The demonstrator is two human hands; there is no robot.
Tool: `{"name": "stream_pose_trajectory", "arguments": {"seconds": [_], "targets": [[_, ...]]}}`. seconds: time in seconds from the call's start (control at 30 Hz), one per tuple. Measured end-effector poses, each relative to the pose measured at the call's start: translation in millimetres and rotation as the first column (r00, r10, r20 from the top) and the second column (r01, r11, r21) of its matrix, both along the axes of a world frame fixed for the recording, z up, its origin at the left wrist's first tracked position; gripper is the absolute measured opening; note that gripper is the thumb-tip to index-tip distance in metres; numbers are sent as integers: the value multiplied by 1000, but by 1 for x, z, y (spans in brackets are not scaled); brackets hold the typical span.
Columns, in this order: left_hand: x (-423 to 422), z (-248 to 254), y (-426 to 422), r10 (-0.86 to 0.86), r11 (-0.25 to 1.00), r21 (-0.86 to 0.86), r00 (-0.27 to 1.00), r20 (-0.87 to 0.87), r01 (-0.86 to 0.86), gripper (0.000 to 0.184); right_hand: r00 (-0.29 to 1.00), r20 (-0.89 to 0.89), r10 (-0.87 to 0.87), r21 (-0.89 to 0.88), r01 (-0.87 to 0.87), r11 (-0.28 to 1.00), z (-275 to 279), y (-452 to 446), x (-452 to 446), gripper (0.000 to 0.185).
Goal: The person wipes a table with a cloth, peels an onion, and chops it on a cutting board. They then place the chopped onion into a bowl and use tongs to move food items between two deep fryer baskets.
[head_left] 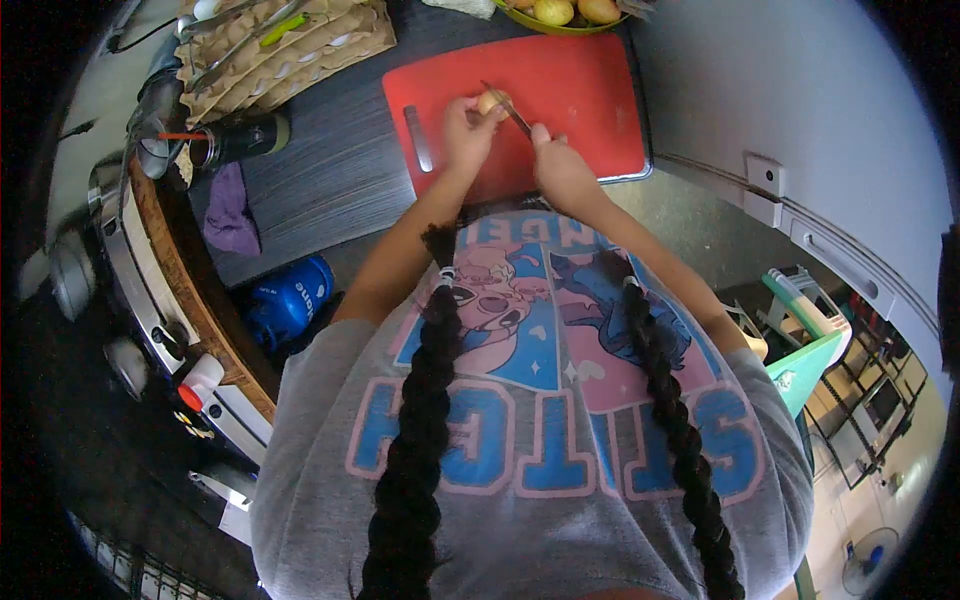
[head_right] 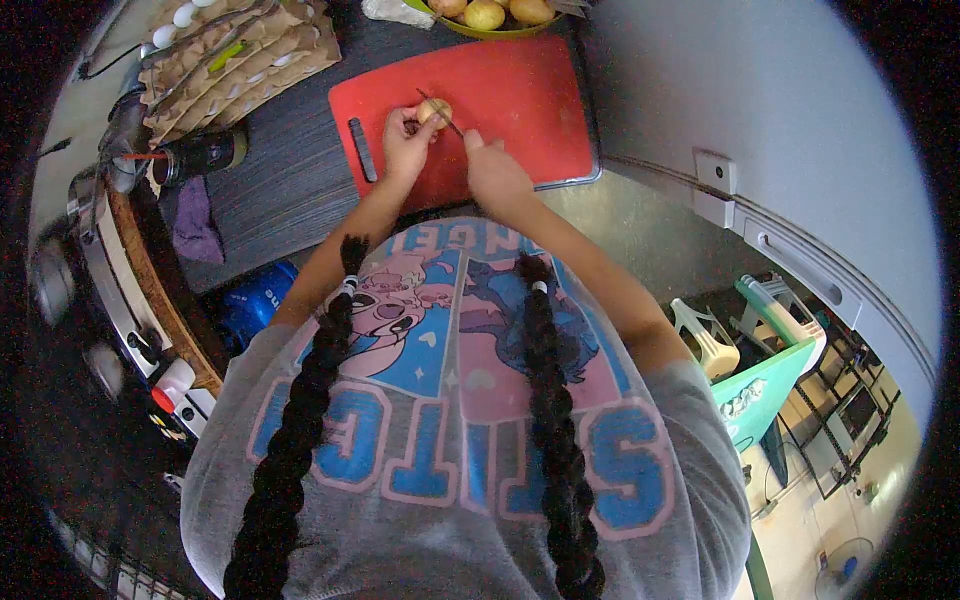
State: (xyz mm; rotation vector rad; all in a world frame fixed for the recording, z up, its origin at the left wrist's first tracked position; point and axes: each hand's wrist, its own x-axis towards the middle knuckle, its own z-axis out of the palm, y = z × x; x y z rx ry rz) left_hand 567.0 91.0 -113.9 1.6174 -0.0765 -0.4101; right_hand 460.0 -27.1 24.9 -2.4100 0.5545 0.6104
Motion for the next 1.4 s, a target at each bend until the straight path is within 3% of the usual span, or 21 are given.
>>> {"name": "stream_pose_trajectory", "arguments": {"seconds": [0.07,0.13,0.27,0.37,0.43,0.6,0.67,0.77,0.83,0.97,1.07,1.13,1.23,1.33,1.4], "targets": [[1,-6,0,-14,998,64,998,69,10,30,997,18,-79,3,79,997,-9,3,13,27],[1,-13,0,-7,986,165,992,128,-14,36,998,23,-52,6,52,999,0,2,12,28],[-9,-14,-2,36,997,67,999,6,-36,36,999,-32,-29,-10,29,1000,6,2,-14,29],[-5,-18,0,48,997,60,998,35,-50,35,997,-72,-22,-15,21,1000,-8,4,-1,30],[3,-12,-1,32,986,156,982,184,-61,34,999,-29,-24,-10,24,1000,-12,6,27,30],[-2,-2,4,14,989,146,993,121,-32,34,1000,-9,-22,-2,22,1000,-43,11,53,30],[0,-5,7,5,992,122,998,67,-13,35,994,-99,-39,-12,38,999,-45,14,40,29],[6,-7,7,8,991,136,996,92,-21,35,994,-108,-35,-7,34,999,-42,15,44,28],[8,-3,5,5,987,157,978,207,-38,35,994,-105,-28,-24,25,999,-46,14,44,27],[11,-6,0,12,991,128,989,149,-31,36,997,-48,-55,-54,52,997,-47,10,43,24],[13,3,-1,-43,980,197,989,138,15,37,998,-51,-48,-27,47,999,-41,9,42,21],[10,-10,-2,14,999,52,999,52,-16,36,999,-32,-40,-37,39,999,-37,10,33,20],[5,-16,0,17,1000,-21,1000,-22,-17,36,1000,-10,-25,-34,25,999,-37,10,29,19],[6,-15,2,-34,990,138,998,51,26,35,999,-22,-23,-39,22,999,-45,10,33,20],[6,-17,-2,-33,993,117,998,50,27,36,999,-39,-28,-57,26,998,-57,7,41,21]]}}
